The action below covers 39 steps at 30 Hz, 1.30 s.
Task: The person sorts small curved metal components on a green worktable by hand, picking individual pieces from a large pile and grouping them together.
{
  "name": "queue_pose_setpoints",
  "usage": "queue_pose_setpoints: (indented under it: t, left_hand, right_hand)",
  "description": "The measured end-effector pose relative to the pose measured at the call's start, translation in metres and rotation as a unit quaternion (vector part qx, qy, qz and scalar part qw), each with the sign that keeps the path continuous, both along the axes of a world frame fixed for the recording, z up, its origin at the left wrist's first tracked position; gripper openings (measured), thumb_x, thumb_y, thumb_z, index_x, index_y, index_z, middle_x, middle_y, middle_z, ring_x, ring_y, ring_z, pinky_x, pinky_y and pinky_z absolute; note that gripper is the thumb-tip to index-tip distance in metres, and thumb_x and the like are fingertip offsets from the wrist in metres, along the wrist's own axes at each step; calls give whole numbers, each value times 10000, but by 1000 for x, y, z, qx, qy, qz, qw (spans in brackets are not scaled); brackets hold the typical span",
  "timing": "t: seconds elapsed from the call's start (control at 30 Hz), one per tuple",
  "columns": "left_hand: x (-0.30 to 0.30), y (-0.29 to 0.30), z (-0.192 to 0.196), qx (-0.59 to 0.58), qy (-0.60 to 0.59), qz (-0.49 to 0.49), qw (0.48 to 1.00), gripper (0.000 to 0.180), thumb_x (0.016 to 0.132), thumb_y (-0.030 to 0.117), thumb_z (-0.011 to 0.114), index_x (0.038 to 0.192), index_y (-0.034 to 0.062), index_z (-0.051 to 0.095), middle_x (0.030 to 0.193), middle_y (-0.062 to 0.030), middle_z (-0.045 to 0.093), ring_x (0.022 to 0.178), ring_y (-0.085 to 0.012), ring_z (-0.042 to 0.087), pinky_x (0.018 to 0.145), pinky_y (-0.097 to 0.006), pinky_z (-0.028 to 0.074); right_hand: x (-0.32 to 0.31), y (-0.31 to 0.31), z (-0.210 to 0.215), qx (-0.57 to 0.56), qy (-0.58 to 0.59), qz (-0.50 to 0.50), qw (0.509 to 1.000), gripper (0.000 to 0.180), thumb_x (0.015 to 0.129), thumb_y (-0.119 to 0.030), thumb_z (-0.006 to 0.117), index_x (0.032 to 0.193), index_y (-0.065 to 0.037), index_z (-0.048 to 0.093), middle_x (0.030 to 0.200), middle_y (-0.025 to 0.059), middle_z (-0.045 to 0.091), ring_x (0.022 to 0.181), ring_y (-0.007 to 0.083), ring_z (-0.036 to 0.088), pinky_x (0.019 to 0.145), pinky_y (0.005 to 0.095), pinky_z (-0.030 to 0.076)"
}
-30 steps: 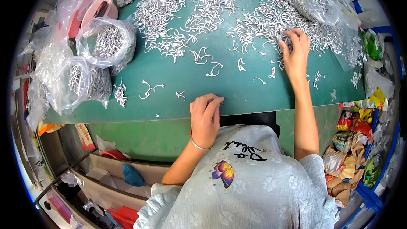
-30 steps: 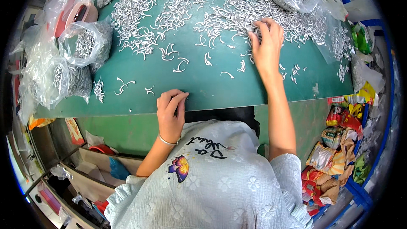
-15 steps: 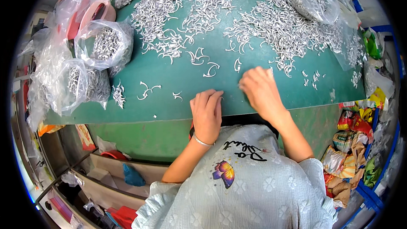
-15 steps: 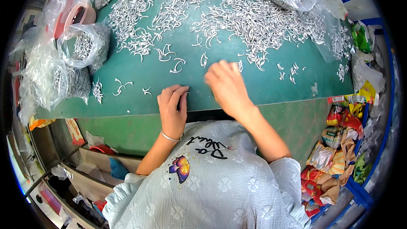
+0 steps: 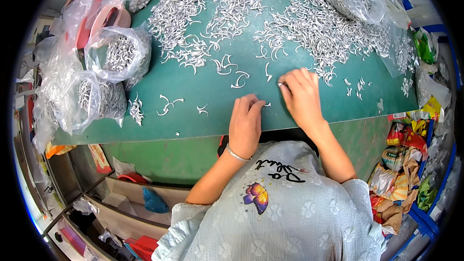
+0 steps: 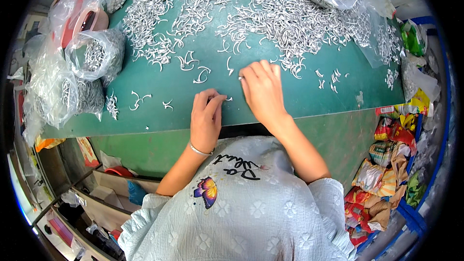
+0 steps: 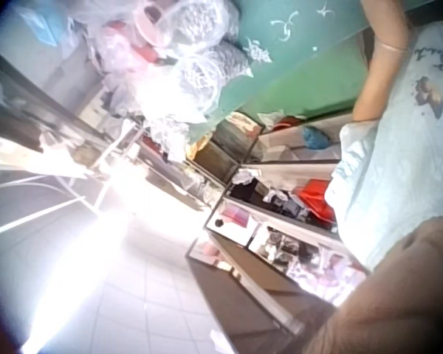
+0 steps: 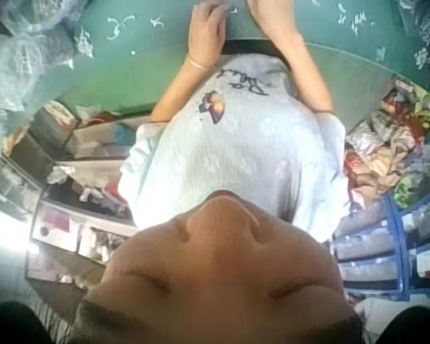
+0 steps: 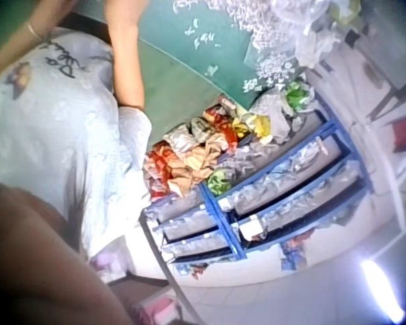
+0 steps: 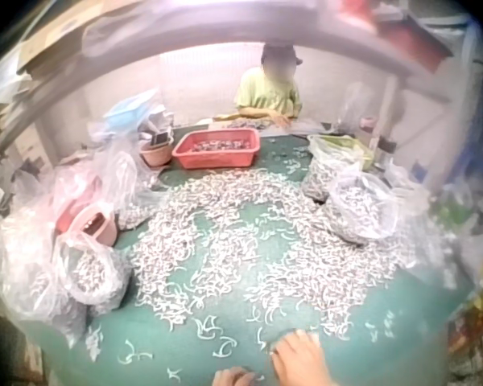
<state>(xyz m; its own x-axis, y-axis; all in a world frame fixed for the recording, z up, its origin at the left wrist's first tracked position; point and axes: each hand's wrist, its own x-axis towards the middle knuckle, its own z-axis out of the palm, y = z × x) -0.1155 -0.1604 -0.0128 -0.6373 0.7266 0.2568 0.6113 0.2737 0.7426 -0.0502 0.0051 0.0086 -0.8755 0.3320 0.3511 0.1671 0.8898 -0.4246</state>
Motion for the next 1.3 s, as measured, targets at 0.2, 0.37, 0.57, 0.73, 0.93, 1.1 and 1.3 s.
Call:
queue_pose_setpoints:
  t: [0.2, 0.37, 0.57, 0.73, 0.93, 1.1, 1.3]
  left_hand:
    - [3, -8, 18, -33, 14, 42, 998, 476, 772, -62, 663, 1229, 16, 557, 1185, -163, 523, 1106, -347, 482, 963, -420, 399]
    - [7, -15, 28, -69, -16, 59, 996, 480, 772, -84, 642, 1235, 15, 556, 1200, -170, 519, 1116, -361, 483, 969, -420, 402]
    - [1, -17, 9, -25, -48, 20, 998, 455, 794, -124, 583, 1233, -14, 536, 1208, -182, 515, 1060, -373, 518, 907, -420, 445]
    - [5, -1, 8, 5, -55, 9, 998, 434, 812, -84, 604, 1234, -1, 548, 1217, -180, 508, 1069, -366, 520, 893, -415, 448]
    - [9, 7, 23, -76, 38, 14, 996, 465, 774, 103, 748, 1213, 69, 602, 1237, -135, 523, 1051, -321, 514, 950, -440, 385]
    - [9, 14, 6, -20, 6, 2, 1000, 290, 783, 3, 704, 1064, 28, 635, 1120, -126, 555, 961, -307, 532, 848, -413, 435]
    - [8, 11, 6, 11, 2, -45, 999, 222, 780, -89, 625, 996, -38, 621, 1056, -156, 548, 933, -325, 545, 804, -391, 473]
  right_hand:
    - [6, -7, 6, -105, -62, 138, 983, 143, 805, -38, 665, 939, -40, 618, 884, 79, 577, 868, 277, 530, 777, 385, 390]
    - [-10, 10, 8, -137, -12, 81, 987, 194, 813, -61, 674, 983, -25, 587, 931, 104, 571, 949, 296, 528, 796, 405, 398]
    - [-13, 5, 1, -29, -70, 67, 995, 149, 801, -76, 695, 911, -42, 600, 864, 84, 545, 898, 288, 522, 764, 402, 387]
    - [10, -4, 8, -138, -46, 123, 982, 115, 801, -68, 696, 889, -45, 625, 882, 82, 591, 888, 279, 549, 771, 382, 394]
    - [29, 26, 14, 1, -24, -107, 994, 347, 767, -90, 734, 1083, -18, 613, 1126, 141, 553, 1007, 328, 517, 830, 406, 428]
    - [13, 18, -16, -63, 37, -17, 997, 240, 778, 33, 670, 1010, 1, 614, 1036, 154, 551, 961, 353, 527, 835, 420, 457]
    - [-34, 24, 4, -354, 54, 17, 934, 263, 807, 3, 677, 1067, -4, 641, 1145, 144, 585, 1045, 321, 555, 855, 382, 471]
